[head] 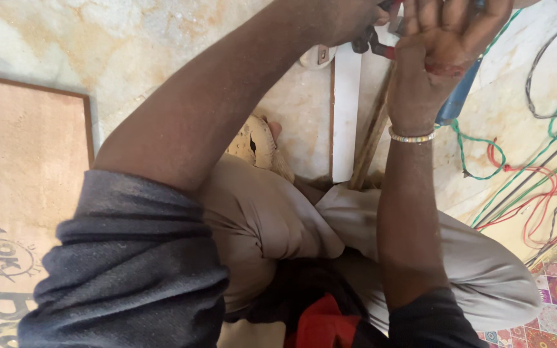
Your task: The person measures a white metal or plastic track with a measuring tape, marks it with a marker, and then hammers small metal components onto a wooden board.
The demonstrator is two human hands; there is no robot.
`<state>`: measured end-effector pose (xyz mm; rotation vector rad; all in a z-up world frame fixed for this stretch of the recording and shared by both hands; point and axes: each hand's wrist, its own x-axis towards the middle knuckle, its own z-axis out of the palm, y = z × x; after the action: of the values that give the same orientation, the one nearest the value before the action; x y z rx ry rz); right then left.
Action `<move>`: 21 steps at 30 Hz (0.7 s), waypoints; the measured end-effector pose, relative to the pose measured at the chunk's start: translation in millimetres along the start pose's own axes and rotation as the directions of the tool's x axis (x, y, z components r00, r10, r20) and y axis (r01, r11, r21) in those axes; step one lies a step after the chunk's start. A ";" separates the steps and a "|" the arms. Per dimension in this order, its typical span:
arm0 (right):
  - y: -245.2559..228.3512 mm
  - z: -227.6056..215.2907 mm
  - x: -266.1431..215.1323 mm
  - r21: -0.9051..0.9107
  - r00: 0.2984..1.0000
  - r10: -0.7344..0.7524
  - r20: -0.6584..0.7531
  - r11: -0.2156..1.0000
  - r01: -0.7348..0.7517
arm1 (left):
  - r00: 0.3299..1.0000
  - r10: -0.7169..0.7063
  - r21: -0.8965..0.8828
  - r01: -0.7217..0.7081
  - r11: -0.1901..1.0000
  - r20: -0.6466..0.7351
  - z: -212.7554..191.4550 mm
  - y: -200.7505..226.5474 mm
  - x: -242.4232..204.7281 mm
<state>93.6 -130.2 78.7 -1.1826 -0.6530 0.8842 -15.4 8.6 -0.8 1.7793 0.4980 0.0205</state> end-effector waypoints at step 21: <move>-3.1 11.3 -5.9 -0.064 0.991 -0.001 0.136 0.998 0.010 | 0.966 0.198 -0.119 -0.220 0.968 -0.168 -4.2 -17.8 13.9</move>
<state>82.0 -130.0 84.8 -1.1842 -0.7998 0.9508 -9.6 20.4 -19.6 1.6954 0.4066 0.3357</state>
